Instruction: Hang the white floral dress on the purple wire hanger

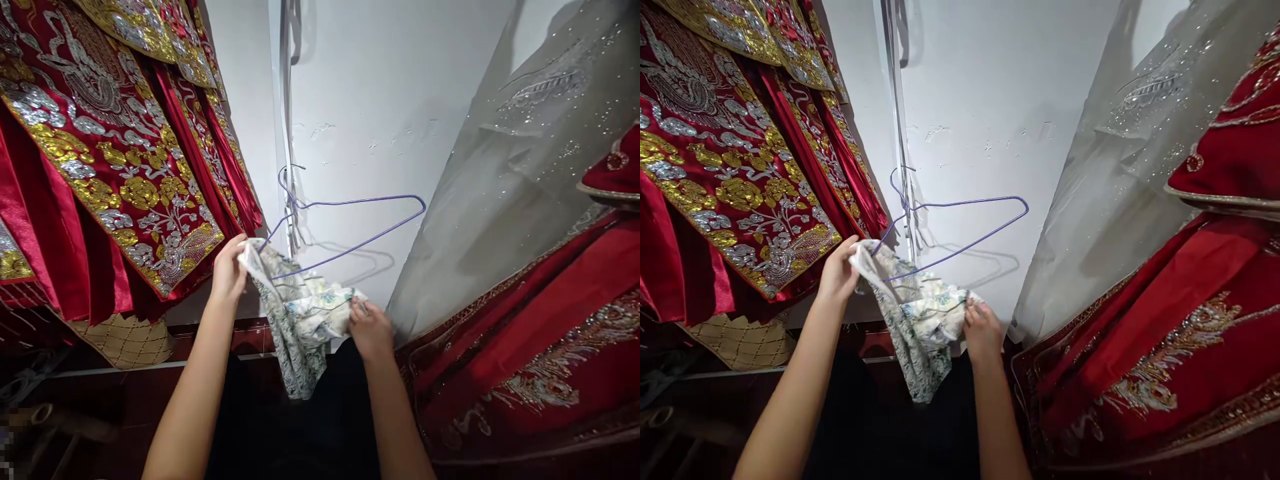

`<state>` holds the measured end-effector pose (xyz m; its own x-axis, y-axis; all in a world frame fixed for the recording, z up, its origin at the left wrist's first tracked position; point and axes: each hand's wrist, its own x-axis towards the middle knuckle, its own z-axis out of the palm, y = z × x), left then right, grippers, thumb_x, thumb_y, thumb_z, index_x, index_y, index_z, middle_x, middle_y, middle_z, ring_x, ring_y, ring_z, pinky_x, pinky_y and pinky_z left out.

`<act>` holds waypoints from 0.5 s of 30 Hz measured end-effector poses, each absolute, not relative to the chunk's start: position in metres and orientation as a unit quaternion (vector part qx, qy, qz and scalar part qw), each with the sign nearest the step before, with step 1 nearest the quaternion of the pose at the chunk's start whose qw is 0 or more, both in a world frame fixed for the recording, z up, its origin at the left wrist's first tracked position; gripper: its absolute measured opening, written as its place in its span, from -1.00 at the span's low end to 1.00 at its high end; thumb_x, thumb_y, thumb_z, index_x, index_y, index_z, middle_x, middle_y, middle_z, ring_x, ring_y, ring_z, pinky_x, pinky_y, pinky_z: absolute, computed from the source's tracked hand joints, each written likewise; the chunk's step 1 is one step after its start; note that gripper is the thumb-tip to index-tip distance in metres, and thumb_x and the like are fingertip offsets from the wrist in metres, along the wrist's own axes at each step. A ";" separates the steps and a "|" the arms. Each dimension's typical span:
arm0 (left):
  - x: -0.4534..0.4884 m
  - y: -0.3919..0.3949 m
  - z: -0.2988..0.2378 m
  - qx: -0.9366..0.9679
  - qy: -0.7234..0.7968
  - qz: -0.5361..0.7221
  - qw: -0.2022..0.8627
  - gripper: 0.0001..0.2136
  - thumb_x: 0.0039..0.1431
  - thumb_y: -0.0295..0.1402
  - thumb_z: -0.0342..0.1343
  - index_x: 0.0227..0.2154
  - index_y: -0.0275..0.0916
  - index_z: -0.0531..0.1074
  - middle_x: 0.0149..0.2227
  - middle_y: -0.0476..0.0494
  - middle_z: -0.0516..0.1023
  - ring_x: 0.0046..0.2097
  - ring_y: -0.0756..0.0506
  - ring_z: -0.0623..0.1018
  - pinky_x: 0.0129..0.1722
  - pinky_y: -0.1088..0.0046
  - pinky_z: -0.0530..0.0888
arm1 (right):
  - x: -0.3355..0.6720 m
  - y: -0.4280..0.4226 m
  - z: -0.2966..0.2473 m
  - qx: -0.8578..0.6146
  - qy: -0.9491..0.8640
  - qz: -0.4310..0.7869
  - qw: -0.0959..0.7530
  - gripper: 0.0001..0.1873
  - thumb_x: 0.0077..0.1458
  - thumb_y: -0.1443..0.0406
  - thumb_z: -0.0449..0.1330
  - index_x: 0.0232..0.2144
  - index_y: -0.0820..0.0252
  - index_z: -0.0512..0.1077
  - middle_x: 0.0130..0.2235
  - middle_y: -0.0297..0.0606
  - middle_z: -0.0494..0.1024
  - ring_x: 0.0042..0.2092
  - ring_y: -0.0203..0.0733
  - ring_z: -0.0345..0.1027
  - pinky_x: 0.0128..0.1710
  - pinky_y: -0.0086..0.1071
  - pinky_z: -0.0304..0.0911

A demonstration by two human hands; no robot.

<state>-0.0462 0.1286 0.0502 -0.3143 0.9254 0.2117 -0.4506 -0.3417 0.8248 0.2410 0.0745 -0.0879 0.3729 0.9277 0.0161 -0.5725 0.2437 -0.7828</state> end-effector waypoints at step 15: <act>0.021 -0.018 -0.018 0.624 0.417 0.570 0.334 -0.58 0.30 -0.27 0.06 0.20 -0.08 0.24 0.06 -0.23 0.45 0.05 -0.17 0.50 0.02 0.27 0.45 | 0.152 0.051 -0.005 -0.333 -0.486 0.719 0.369 -0.45 0.07 -0.17 0.14 -0.43 0.22 0.44 -0.47 -0.25 0.48 -0.41 -0.20 0.35 -0.34 -0.34 0.24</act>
